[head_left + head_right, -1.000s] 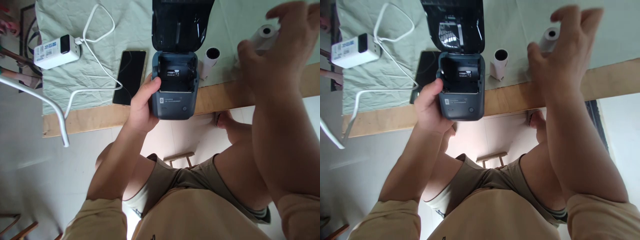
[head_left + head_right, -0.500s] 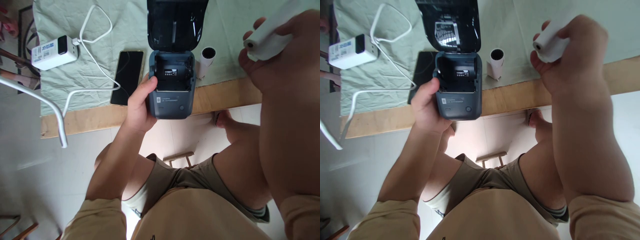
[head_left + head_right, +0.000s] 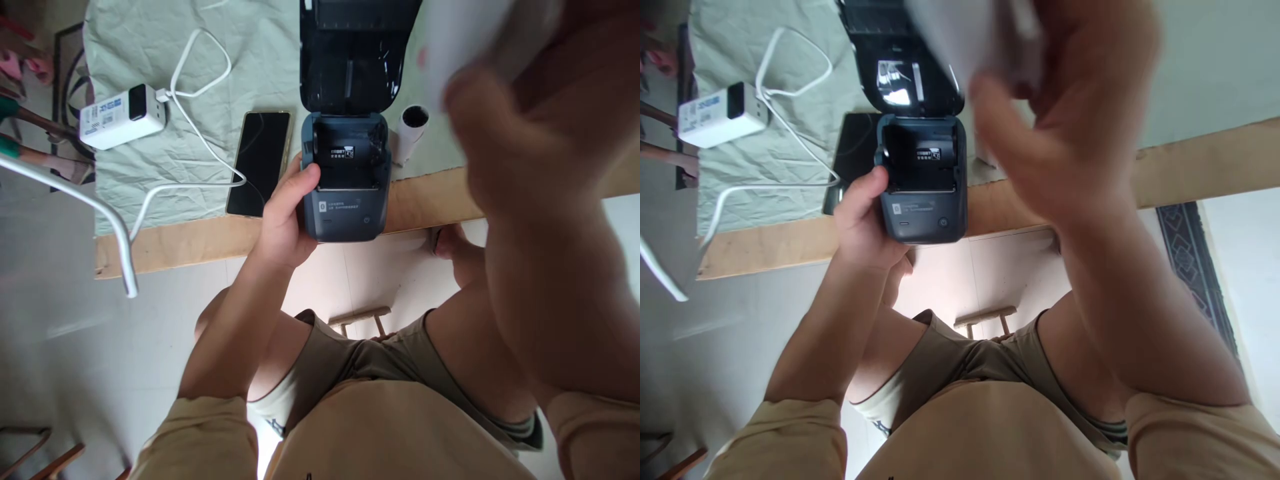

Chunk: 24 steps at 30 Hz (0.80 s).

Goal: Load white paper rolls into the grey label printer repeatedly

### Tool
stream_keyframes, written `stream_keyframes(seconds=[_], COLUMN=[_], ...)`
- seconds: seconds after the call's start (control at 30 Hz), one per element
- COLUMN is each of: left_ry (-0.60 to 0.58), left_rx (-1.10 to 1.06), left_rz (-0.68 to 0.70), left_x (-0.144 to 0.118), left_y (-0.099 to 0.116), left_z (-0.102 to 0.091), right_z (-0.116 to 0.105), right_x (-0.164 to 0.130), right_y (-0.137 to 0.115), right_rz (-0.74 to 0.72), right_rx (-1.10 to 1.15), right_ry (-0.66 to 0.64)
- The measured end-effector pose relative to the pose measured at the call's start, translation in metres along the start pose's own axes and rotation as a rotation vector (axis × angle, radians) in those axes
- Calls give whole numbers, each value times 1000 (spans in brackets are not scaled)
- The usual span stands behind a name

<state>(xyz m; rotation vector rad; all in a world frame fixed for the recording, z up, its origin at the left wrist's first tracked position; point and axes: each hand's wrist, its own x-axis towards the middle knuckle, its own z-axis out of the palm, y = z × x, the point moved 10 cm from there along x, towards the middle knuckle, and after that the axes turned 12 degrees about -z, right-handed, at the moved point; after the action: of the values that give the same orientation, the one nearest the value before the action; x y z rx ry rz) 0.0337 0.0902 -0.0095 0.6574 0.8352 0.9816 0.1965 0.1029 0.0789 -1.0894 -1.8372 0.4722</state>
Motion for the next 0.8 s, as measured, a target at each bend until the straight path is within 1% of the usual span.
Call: stream_keyframes(seconds=[0.03,0.07,0.1,0.17,0.2,0.27,0.33,0.4,0.5,0.57,0.63,0.67,0.73,0.8], left_ry=[-7,-14,-20,-12,-6,-11,-33,-50,-51,-36,-24,-25,-57,-77], left_rx=[-1,-2,2,26,41,62,43,9,2,22,31,28,25,35], left_rz=[5,9,14,24,30,35,37,42,45,55,86,99,111,112], left_x=[-1,-1,-2,-3,-3,-4,-4,-3,-2,-1,0,0,1,1], left_y=[1,1,2,4,4,5,4,3,2,2,4,5,6,6], left_z=[1,2,2,2,2,2,4,4,3,0,-4,-5,-5,-5], right_z=[1,9,16,31,35,38,41,41,34,28,28,30,40,49], right_x=[2,3,3,2,2,1,-1,-2,-4,-6,-10,-12,-15,-17], right_y=[-20,-33,-39,-37,-33,-30,-30,-34,-47,-59,-72,-76,-81,-79], right_rz=[-115,-185,-215,-180,-154,-156,-200,-248,-333,-400,-483,-517,-567,-571], right_rx=[-54,-121,-204,-357,-416,-472,-462,-402,-344,-358,-369,-371,-376,-365], right_ry=[22,-11,-48,-154,-184,-212,-221,-202,-108,-33,8,3,-51,-126])
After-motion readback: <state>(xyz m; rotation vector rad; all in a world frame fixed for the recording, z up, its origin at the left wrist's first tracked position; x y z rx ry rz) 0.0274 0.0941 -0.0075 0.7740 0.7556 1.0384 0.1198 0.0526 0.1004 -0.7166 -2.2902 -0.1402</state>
